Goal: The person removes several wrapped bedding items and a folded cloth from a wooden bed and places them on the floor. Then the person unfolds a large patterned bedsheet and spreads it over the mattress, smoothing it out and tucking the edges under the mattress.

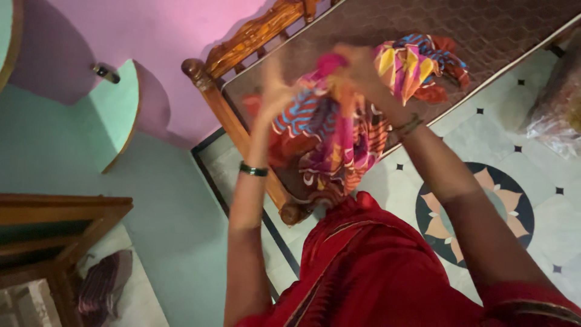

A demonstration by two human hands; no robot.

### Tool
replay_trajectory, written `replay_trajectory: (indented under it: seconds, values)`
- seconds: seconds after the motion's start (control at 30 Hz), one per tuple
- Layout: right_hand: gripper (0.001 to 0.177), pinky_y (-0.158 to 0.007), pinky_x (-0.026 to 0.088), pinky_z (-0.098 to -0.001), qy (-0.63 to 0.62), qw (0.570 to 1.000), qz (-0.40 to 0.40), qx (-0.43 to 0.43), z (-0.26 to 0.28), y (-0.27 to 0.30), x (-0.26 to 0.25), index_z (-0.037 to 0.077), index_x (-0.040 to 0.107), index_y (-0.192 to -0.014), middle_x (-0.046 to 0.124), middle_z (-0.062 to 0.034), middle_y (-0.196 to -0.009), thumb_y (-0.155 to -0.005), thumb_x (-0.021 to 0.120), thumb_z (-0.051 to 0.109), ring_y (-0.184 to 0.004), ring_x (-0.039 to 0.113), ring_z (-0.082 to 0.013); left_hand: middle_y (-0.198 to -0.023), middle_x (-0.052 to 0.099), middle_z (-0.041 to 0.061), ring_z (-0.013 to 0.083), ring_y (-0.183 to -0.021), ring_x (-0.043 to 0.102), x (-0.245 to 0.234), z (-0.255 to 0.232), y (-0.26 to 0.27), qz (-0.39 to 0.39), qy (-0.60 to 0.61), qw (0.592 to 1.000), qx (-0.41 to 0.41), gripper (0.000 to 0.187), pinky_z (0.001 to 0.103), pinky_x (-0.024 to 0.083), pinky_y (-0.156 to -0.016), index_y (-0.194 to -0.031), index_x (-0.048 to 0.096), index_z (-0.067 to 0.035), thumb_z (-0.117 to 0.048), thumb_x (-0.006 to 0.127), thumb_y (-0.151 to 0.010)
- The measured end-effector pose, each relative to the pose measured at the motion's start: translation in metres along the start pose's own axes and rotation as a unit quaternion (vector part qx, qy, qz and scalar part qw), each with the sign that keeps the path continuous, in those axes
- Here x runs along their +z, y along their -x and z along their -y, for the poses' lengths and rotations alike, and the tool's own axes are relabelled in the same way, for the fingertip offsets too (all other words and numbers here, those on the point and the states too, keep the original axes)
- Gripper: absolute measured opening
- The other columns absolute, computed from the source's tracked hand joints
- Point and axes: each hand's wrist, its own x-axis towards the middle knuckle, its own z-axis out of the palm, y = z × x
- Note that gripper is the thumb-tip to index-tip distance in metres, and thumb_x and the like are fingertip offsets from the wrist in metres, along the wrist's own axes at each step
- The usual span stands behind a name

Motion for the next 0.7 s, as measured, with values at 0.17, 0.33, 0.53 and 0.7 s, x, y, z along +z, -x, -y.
replay_trajectory:
  seconds: [0.17, 0.33, 0.53, 0.7]
  values:
    - [0.03, -0.065, 0.053, -0.0346, 0.046, 0.993, 0.105, 0.018, 0.016, 0.01, 0.008, 0.004, 0.071, -0.104, 0.071, -0.0124, -0.081, -0.086, 0.077, 0.027, -0.069, 0.066, -0.0196, -0.093, 0.078, 0.011, 0.0257, -0.082, 0.079, 0.024, -0.023, -0.01, 0.214, 0.107, 0.944, -0.225, 0.038, 0.039, 0.061, -0.076, -0.112, 0.072, -0.003, -0.02, 0.088, -0.083]
    - [0.034, -0.074, 0.056, -0.034, 0.188, 0.888, 0.402, 0.119, -0.123, 0.114, 0.05, 0.016, 0.082, -0.101, 0.076, -0.005, -0.086, -0.092, 0.065, 0.044, -0.072, 0.07, -0.0191, -0.1, 0.075, 0.006, 0.0179, -0.093, 0.07, -0.014, 0.034, -0.03, -0.118, 0.241, 0.897, -0.351, 0.029, 0.032, 0.057, -0.082, -0.112, 0.076, -0.002, -0.002, 0.056, -0.091]
    - [0.029, -0.079, 0.054, -0.0427, 0.306, 0.833, 0.403, 0.225, -0.178, 0.2, -0.005, 0.009, 0.078, -0.108, 0.074, -0.0124, -0.097, -0.091, 0.063, 0.028, -0.084, 0.068, -0.0314, -0.095, 0.064, 0.009, 0.0238, -0.086, 0.064, -0.122, 0.151, -0.062, -0.483, 0.28, 0.775, -0.295, 0.023, 0.041, 0.059, -0.078, -0.106, 0.065, 0.003, -0.018, 0.058, -0.105]
    - [0.029, -0.084, 0.053, -0.0498, 0.412, 0.902, 0.037, 0.121, -0.186, 0.146, -0.096, 0.004, 0.075, -0.113, 0.073, -0.0186, -0.105, -0.089, 0.062, 0.014, -0.095, 0.067, -0.0417, -0.098, 0.068, 0.013, 0.0265, -0.082, 0.072, -0.177, 0.204, -0.018, -0.559, 0.175, 0.715, -0.382, 0.023, 0.043, 0.065, -0.068, -0.109, 0.06, 0.003, -0.014, 0.063, -0.094]
